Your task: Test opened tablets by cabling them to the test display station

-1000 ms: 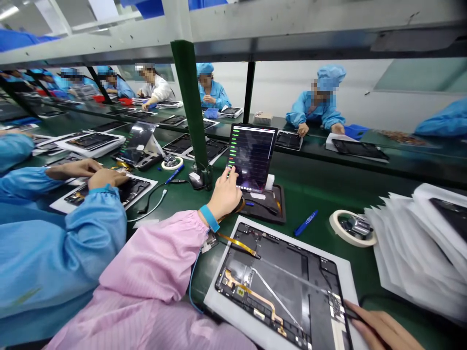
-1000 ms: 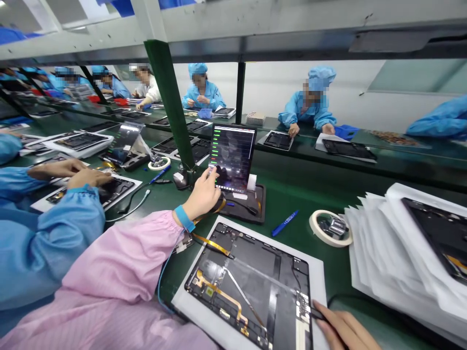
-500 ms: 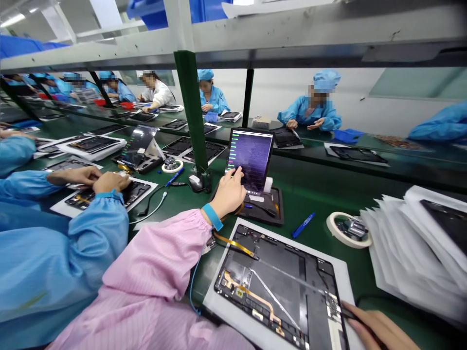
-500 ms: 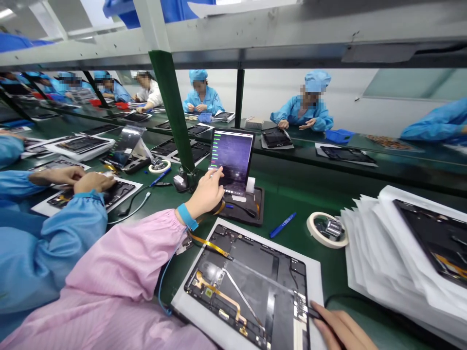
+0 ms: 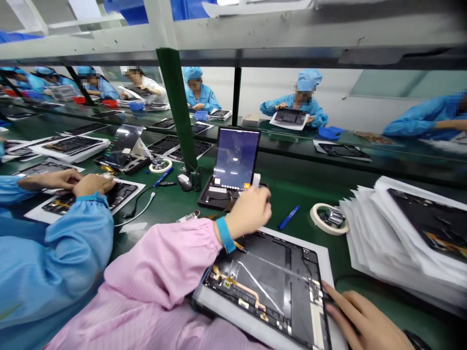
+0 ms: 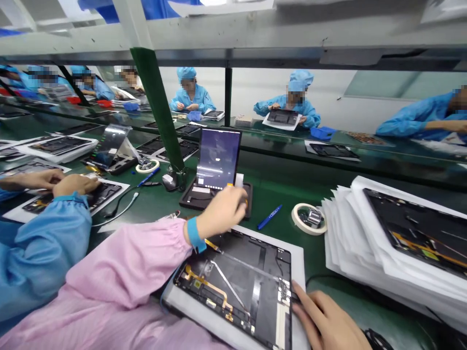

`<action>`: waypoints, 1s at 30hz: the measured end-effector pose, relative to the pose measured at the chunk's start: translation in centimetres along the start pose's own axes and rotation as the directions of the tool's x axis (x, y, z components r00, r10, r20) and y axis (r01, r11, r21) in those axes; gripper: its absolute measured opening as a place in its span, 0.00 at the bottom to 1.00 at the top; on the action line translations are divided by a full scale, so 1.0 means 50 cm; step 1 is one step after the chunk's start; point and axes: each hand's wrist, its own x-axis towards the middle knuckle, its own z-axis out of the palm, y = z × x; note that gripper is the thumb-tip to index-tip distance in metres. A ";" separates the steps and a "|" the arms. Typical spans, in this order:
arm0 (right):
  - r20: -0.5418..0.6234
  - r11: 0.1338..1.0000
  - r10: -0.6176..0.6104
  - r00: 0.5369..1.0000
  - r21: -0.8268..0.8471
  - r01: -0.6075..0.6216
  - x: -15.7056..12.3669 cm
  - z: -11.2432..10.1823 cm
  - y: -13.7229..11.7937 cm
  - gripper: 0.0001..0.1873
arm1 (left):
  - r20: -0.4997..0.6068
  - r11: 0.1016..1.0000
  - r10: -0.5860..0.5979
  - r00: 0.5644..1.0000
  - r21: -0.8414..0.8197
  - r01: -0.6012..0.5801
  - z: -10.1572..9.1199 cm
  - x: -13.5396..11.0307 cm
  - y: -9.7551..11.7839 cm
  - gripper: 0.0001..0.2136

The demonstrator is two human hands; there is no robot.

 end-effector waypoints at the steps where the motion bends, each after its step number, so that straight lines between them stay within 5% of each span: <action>1: -0.009 0.999 -0.019 1.000 -0.030 0.019 0.010 -0.016 -0.014 0.19 | 0.083 0.996 0.091 0.992 -0.018 -0.090 0.009 -0.014 0.029 0.10; 5: 0.045 0.999 0.041 0.998 -0.032 -0.040 0.044 -0.066 -0.073 0.14 | 0.259 0.948 0.315 0.913 -0.128 -0.291 0.056 -0.052 0.085 0.17; 9: 0.258 0.983 0.157 0.953 0.052 -0.176 0.060 -0.088 -0.083 0.13 | 0.368 0.947 0.208 0.906 -0.308 -0.092 0.098 -0.055 0.066 0.17; 13: 0.413 0.920 0.295 0.862 0.120 -0.373 0.057 -0.096 -0.047 0.25 | 0.442 0.938 0.157 0.883 -0.346 0.007 0.114 -0.052 0.047 0.17; 17: 0.535 0.844 0.214 0.817 0.319 -0.430 0.049 -0.093 -0.030 0.25 | 0.457 0.935 0.147 0.877 -0.355 0.028 0.114 -0.055 0.043 0.17; 20: 0.504 0.826 0.158 0.849 0.404 -0.393 0.035 -0.091 -0.028 0.22 | 0.449 0.934 0.151 0.881 -0.357 0.022 0.117 -0.055 0.042 0.17; 24: 0.424 0.866 0.227 0.877 0.324 -0.381 0.012 -0.093 -0.022 0.05 | 0.454 0.936 0.149 0.879 -0.352 0.023 0.120 -0.055 0.040 0.16; 28: 0.315 0.862 0.256 0.914 0.354 -0.363 0.006 -0.094 -0.025 0.04 | 0.463 0.936 0.146 0.874 -0.351 0.030 0.118 -0.055 0.042 0.16; 30: 0.268 0.794 0.344 0.900 0.428 -0.431 0.012 -0.091 -0.037 0.05 | 0.462 0.935 0.147 0.875 -0.353 0.029 0.118 -0.054 0.041 0.16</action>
